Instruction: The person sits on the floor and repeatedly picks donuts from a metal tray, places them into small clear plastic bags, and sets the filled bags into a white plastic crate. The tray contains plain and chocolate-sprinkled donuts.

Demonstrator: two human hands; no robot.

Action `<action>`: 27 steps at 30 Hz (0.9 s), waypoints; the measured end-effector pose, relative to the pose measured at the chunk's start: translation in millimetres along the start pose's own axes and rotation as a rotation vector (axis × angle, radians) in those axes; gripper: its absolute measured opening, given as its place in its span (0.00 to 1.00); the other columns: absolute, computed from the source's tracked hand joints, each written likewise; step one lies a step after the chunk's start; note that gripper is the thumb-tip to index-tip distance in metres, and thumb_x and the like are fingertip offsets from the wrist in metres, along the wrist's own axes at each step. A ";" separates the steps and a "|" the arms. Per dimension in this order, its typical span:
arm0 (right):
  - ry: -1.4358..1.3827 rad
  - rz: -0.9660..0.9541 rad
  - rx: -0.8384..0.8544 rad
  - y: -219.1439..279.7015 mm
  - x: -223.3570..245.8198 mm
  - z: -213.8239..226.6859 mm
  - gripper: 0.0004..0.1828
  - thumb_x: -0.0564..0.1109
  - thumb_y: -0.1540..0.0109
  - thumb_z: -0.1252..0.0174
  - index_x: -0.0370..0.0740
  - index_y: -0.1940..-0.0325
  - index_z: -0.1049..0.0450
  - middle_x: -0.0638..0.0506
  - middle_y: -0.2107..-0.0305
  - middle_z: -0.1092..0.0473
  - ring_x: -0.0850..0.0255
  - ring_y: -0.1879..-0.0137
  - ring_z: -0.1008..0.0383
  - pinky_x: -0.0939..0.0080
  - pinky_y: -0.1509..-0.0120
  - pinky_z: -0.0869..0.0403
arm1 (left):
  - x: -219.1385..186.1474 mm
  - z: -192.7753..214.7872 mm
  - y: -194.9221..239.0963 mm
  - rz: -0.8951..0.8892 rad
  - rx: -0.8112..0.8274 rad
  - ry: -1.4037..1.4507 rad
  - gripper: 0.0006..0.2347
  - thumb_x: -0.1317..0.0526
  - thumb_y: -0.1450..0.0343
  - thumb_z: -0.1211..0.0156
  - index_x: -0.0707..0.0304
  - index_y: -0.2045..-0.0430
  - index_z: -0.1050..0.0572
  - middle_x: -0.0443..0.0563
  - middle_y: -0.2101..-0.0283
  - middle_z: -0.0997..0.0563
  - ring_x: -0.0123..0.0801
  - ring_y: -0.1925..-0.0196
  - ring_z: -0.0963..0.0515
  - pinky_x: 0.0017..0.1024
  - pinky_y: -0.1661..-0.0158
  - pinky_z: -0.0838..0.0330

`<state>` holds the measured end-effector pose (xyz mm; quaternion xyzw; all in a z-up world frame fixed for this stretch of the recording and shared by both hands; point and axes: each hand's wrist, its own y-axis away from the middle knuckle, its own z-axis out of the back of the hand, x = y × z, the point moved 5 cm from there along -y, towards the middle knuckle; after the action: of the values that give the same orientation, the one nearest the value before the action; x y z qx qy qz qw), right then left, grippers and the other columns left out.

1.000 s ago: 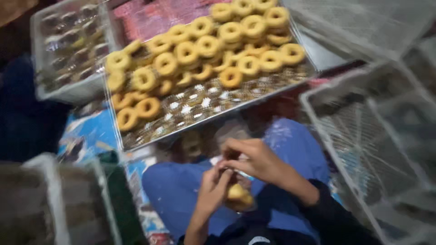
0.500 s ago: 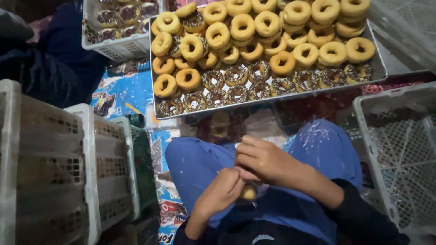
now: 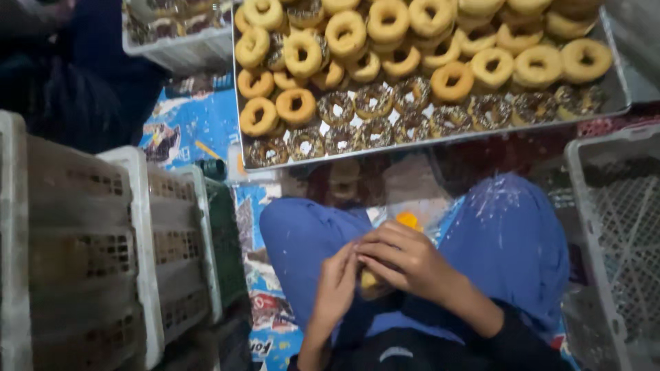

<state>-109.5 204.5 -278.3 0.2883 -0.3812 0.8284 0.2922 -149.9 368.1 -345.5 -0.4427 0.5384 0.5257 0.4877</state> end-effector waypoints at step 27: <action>0.095 -0.231 0.012 6.0 -33.8 -58.2 0.61 0.57 0.51 0.26 0.34 0.24 0.52 0.31 0.29 0.46 0.39 0.25 0.44 0.47 0.25 0.40 | -26.1 6.0 15.8 -0.016 -0.583 0.446 0.25 0.57 0.22 0.55 0.67 0.29 0.43 0.49 0.27 0.36 0.28 0.32 0.31 0.27 0.36 0.35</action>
<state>-106.1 238.9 -336.4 0.2926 -0.3262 0.8041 0.4017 -161.7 374.0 -317.4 -0.6709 0.4558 0.5437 0.2158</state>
